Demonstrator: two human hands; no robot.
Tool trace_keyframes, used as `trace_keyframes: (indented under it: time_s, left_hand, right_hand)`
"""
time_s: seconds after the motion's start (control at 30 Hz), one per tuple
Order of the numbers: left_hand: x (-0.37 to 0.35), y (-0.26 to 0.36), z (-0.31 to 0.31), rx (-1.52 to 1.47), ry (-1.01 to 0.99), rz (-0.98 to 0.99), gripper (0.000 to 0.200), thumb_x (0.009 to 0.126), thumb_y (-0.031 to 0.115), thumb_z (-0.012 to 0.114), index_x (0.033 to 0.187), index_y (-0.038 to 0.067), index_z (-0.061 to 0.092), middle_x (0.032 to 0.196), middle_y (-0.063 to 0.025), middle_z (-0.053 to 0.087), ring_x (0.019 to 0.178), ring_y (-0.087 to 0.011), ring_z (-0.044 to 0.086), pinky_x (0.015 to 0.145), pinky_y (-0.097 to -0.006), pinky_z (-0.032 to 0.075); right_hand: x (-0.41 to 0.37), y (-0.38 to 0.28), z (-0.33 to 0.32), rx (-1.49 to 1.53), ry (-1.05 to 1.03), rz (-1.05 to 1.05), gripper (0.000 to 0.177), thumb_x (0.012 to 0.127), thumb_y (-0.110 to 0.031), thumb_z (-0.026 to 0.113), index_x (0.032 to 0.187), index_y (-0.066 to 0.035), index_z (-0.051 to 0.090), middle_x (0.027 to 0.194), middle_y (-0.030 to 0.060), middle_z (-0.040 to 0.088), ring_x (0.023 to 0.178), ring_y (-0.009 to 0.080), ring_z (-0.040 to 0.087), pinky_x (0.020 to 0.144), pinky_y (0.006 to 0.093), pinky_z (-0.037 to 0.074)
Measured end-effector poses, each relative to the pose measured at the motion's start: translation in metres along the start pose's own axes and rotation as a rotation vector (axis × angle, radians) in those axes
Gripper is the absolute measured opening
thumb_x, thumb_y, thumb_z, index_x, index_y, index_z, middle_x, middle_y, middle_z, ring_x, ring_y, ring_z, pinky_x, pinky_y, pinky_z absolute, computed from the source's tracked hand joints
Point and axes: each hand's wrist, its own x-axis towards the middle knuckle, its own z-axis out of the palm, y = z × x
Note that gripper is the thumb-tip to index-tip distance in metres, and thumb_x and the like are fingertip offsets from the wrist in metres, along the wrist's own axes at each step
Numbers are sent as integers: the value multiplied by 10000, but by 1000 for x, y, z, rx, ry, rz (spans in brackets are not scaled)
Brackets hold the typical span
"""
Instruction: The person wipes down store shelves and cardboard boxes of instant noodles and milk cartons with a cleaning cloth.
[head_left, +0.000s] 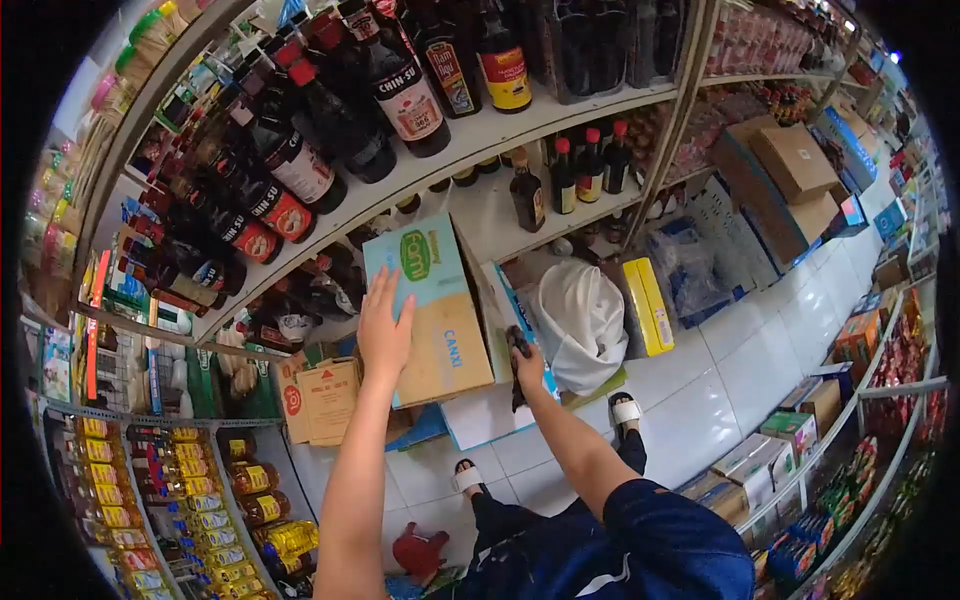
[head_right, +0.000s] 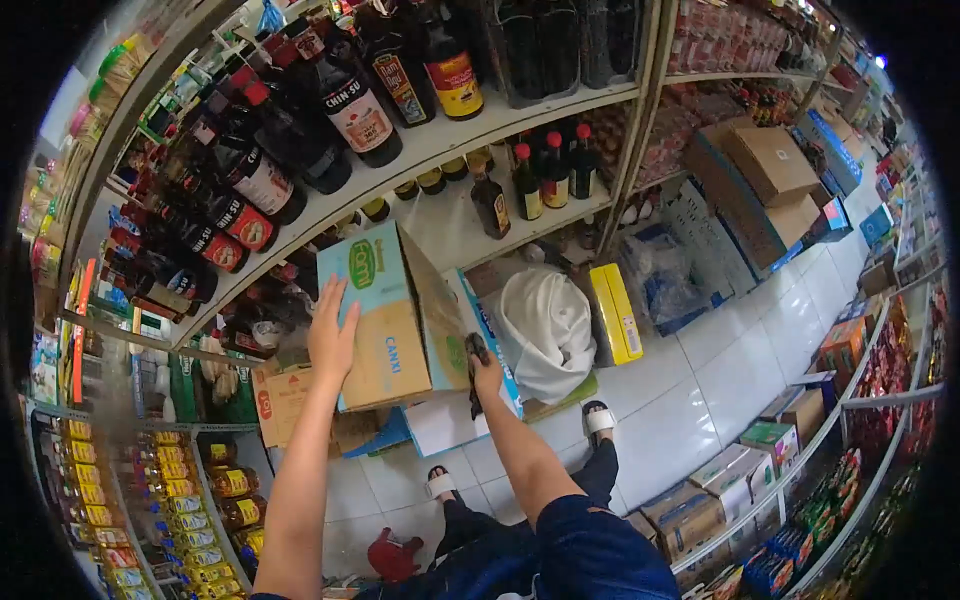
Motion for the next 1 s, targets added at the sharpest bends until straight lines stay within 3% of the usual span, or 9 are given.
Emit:
trace_keyframes:
  time_s: [0.17,0.37,0.43,0.47,0.5,0.53,0.63,0.87,1.0]
  left_hand:
    - [-1,2,-3,8,-7,2,439,880,255,486,1278,76,434,1380,-109,355,1284,-264,313,1036,-349,260]
    - [-1,1,-3,0,-21,-27,430,878,247,483,1266,67,439,1370,-111,365,1286,-261,307,1055,-385,235]
    - [-6,-2,-5,0,-20,-28,430,877,244,484,1266,65,440,1370,-110,365,1286,-263,306,1054,-387,237]
    - [-1,-1,-3,1,-25,-26,430,876,241,485,1265,64,440,1369,-110,365,1287,-265,304,1053,-388,238]
    - [1,2,-2,-15,-5,4,430,876,241,485,1265,64,440,1369,-110,365,1287,-265,304,1053,-388,238]
    - [-1,2,-4,-6,-11,-5,430,876,241,484,1265,62,440,1368,-109,367,1285,-266,307,1051,-389,242]
    - [-3,2,-7,3,-19,-19,431,876,242,483,1264,61,440,1367,-108,368,1280,-270,314,1048,-392,246]
    - [0,4,-8,27,-28,-24,432,870,245,491,1258,62,444,1365,-112,370,1271,-276,326,1045,-394,251]
    - [0,6,-8,38,-45,-55,452,859,201,507,1279,57,425,1372,-122,360,1275,-291,317,1034,-386,256]
  right_hand:
    - [12,26,-3,-132,-75,177,377,708,-172,698,1001,40,592,844,101,647,744,177,591,724,288,452]
    - [28,-196,0,341,-62,-271,235,787,-133,632,962,19,591,783,48,613,692,126,548,658,266,437]
    - [21,-267,-11,417,-279,-268,226,795,-131,628,969,8,593,811,47,616,720,109,545,664,252,433]
    - [39,-257,9,329,-256,-283,414,782,-220,644,1092,37,547,942,110,607,858,156,544,796,276,412]
    - [24,-292,-1,413,-413,-276,410,792,-225,642,1093,35,545,972,108,602,894,146,538,809,268,408]
    - [33,-281,17,303,-291,-429,378,803,-209,635,1080,35,550,943,91,602,870,133,532,800,258,409]
    - [48,-264,33,523,-337,-351,283,820,-159,608,1020,37,566,893,47,607,805,127,529,754,258,419]
    - [69,-198,52,403,-221,-289,262,838,-171,582,1001,33,564,851,57,611,777,130,524,739,267,421]
    - [106,-105,79,226,-134,-314,252,842,-161,571,1011,28,570,857,67,616,778,139,536,732,264,424]
